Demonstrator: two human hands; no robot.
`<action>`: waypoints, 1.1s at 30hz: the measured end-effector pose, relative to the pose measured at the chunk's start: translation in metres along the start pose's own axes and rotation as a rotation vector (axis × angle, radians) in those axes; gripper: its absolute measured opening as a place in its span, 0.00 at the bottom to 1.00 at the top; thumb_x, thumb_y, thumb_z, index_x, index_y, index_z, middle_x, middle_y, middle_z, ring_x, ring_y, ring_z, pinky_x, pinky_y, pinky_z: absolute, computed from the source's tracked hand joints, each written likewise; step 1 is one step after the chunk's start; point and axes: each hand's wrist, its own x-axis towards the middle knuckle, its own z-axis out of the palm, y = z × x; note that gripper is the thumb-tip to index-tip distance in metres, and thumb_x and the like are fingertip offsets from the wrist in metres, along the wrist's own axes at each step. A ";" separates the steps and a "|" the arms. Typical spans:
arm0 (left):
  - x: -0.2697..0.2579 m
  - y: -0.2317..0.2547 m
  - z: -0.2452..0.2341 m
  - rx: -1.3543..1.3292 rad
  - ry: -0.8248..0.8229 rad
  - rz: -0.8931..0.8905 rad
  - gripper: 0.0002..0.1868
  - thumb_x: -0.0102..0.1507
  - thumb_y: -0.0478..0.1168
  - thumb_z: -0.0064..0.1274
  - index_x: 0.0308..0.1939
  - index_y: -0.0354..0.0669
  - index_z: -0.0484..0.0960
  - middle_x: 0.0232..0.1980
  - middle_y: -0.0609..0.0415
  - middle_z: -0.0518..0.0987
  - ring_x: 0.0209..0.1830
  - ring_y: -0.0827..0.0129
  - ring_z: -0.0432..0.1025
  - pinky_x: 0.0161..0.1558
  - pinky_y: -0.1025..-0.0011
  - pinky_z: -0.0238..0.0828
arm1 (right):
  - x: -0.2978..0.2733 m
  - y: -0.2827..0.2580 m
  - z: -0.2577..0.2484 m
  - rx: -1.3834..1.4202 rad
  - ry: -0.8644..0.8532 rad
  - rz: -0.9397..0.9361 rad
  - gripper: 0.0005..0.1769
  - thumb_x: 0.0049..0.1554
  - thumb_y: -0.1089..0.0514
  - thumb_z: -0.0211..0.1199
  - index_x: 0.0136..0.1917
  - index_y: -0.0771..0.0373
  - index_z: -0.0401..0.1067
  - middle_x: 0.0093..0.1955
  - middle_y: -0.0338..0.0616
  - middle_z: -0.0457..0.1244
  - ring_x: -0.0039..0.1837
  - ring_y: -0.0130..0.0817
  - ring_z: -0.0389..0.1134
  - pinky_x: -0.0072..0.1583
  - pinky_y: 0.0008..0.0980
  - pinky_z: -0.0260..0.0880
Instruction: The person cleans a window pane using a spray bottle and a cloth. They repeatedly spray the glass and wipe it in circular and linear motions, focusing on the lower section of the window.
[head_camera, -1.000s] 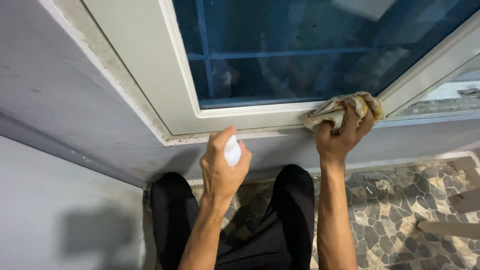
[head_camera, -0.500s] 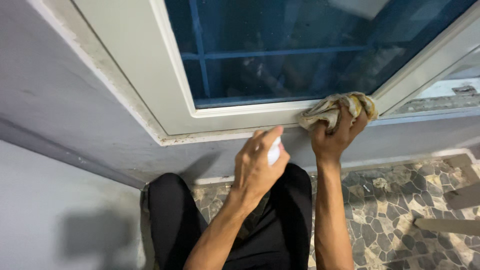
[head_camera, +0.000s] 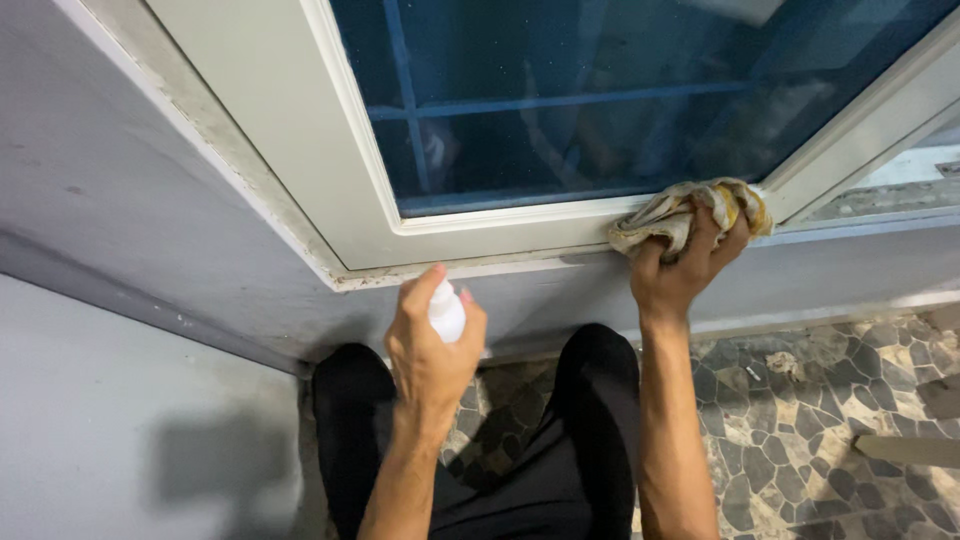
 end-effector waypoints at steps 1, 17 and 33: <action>-0.001 0.007 -0.001 0.009 0.006 0.009 0.33 0.63 0.28 0.62 0.66 0.45 0.60 0.45 0.44 0.78 0.40 0.59 0.80 0.37 0.68 0.81 | 0.000 -0.003 0.001 -0.017 -0.001 0.002 0.31 0.54 0.65 0.57 0.71 0.70 0.68 0.76 0.59 0.49 0.81 0.58 0.50 0.80 0.54 0.51; -0.024 0.050 -0.020 -0.024 0.019 -0.013 0.35 0.59 0.27 0.64 0.65 0.41 0.61 0.43 0.45 0.79 0.37 0.58 0.77 0.41 0.65 0.77 | -0.055 -0.154 0.079 0.126 -0.306 -0.411 0.24 0.48 0.54 0.75 0.59 0.50 0.77 0.64 0.43 0.61 0.65 0.41 0.59 0.66 0.43 0.53; -0.030 0.038 -0.034 -0.162 0.045 -0.073 0.35 0.59 0.26 0.63 0.65 0.40 0.61 0.42 0.46 0.79 0.37 0.65 0.79 0.39 0.70 0.79 | 0.009 -0.016 0.025 0.091 0.193 0.032 0.20 0.60 0.58 0.61 0.65 0.61 0.71 0.69 0.50 0.59 0.76 0.48 0.58 0.76 0.51 0.64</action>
